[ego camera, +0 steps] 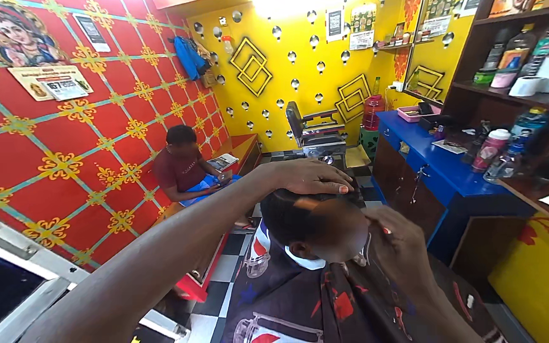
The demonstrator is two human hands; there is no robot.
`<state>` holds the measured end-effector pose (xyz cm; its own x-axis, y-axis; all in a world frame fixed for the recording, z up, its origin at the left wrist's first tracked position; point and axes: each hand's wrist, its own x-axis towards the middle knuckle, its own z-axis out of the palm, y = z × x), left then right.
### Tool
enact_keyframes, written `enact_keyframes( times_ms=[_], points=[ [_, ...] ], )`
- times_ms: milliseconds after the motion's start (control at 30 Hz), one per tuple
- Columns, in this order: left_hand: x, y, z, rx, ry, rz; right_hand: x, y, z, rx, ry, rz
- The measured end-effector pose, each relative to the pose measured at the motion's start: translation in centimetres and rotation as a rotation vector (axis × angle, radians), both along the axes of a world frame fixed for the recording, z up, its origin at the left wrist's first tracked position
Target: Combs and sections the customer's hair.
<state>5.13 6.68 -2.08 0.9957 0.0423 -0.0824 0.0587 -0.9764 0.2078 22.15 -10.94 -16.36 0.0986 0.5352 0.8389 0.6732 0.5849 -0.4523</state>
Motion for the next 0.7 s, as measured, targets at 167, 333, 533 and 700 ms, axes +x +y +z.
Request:
enact_keyframes(
  times_ms=[167,333,533,700],
  points=[
    [0.1,0.0,0.1,0.004,-0.006,-0.034,0.8,1.3,-0.4,0.041,-0.011,-0.151],
    [0.1,-0.5,0.2,0.014,0.016,0.020,0.8,1.9,-0.5,0.074,-0.106,-0.170],
    [0.2,-0.6,0.3,0.017,0.021,0.027,0.9,2.1,-0.3,0.064,-0.126,-0.177],
    [0.1,-0.5,0.3,0.010,0.013,0.017,1.7,2.3,-0.5,-0.042,-0.163,-0.110]
  ],
)
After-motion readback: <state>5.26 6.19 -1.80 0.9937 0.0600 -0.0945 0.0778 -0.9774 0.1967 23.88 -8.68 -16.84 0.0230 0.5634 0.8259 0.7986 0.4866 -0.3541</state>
